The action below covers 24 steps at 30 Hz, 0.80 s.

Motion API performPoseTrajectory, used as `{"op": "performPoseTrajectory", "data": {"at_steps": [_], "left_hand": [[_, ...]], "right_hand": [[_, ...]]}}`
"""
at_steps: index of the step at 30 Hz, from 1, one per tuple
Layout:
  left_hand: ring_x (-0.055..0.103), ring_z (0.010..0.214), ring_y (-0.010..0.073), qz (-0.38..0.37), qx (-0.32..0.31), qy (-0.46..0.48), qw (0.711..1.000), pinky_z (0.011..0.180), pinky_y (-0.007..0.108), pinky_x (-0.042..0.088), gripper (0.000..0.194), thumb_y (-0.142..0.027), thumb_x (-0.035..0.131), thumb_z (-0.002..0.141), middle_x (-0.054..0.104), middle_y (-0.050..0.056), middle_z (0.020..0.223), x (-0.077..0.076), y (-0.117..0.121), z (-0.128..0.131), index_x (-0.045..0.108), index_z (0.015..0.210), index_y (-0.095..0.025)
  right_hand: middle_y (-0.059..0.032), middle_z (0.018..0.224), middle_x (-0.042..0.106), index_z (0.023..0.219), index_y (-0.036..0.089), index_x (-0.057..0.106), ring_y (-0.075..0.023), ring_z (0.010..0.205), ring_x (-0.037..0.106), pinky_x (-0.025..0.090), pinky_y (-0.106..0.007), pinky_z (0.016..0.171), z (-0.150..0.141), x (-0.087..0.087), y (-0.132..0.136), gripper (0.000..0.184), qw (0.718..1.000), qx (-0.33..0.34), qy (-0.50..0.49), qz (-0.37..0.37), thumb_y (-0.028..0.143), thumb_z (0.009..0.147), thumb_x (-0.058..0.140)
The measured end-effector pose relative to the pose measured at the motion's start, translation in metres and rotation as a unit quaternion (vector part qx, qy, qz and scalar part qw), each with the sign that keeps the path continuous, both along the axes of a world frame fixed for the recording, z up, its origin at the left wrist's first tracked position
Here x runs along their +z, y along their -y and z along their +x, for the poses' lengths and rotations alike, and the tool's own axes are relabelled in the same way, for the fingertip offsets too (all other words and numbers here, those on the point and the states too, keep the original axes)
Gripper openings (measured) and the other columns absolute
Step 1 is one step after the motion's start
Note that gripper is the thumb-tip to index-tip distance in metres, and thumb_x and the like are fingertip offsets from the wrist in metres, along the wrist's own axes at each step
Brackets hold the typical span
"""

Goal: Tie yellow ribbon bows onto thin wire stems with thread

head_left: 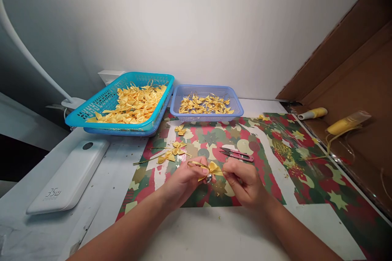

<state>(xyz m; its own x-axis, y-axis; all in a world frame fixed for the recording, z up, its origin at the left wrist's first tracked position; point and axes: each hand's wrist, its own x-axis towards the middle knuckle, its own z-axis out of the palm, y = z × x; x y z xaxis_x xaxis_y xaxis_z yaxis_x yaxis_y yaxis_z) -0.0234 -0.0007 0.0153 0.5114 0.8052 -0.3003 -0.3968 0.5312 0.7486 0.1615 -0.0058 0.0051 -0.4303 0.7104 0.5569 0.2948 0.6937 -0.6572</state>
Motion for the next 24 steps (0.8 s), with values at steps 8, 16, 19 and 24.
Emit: {"op": "performPoseTrajectory", "data": {"at_steps": [8, 16, 19, 24], "left_hand": [[0.05, 0.06, 0.0116, -0.025, 0.015, -0.007, 1.0, 0.059, 0.026, 0.033, 0.019, -0.019, 0.067, 0.06, 0.047, -0.002, 0.059, 0.0016, 0.0013, 0.002, 0.05, 0.053, -0.016], [0.049, 0.059, 0.0107, -0.043, 0.021, -0.002, 0.999, 0.056, 0.024, 0.032, 0.025, -0.02, 0.07, 0.059, 0.049, -0.002, 0.059, -0.0008, 0.0004, 0.0028, 0.047, 0.052, -0.016], [0.049, 0.06, 0.0106, -0.048, 0.021, -0.004, 0.999, 0.057, 0.023, 0.032, 0.027, -0.022, 0.072, 0.059, 0.049, -0.002, 0.058, -0.0022, 0.0001, 0.0033, 0.046, 0.052, -0.016], [0.049, 0.06, 0.0104, -0.066, 0.036, -0.007, 0.997, 0.058, 0.023, 0.033, 0.023, -0.018, 0.071, 0.059, 0.052, -0.002, 0.056, -0.0031, 0.0028, 0.0047, 0.048, 0.055, -0.016]], "right_hand": [[0.0029, 0.059, 0.04, 0.074, 0.021, 0.045, -0.0118, 0.054, 0.033, 0.03, -0.025, 0.05, 0.005, 0.0052, -0.0019, 0.021, 0.998, 0.013, 0.052, 0.021, 0.005, 0.086, 0.037], [0.0017, 0.061, 0.039, 0.074, 0.021, 0.043, -0.0134, 0.057, 0.033, 0.03, -0.026, 0.053, 0.0076, 0.0058, -0.0016, 0.022, 0.994, 0.016, 0.096, 0.043, 0.003, 0.085, 0.036], [0.002, 0.061, 0.037, 0.074, 0.021, 0.042, -0.0131, 0.057, 0.032, 0.029, -0.026, 0.053, 0.0062, 0.0053, -0.001, 0.022, 0.994, 0.012, 0.095, 0.052, 0.002, 0.084, 0.037], [0.0036, 0.06, 0.033, 0.073, 0.021, 0.039, -0.0121, 0.056, 0.029, 0.028, -0.025, 0.053, 0.0036, 0.0036, 0.0, 0.023, 0.995, 0.008, 0.088, 0.046, 0.001, 0.084, 0.038]]}}
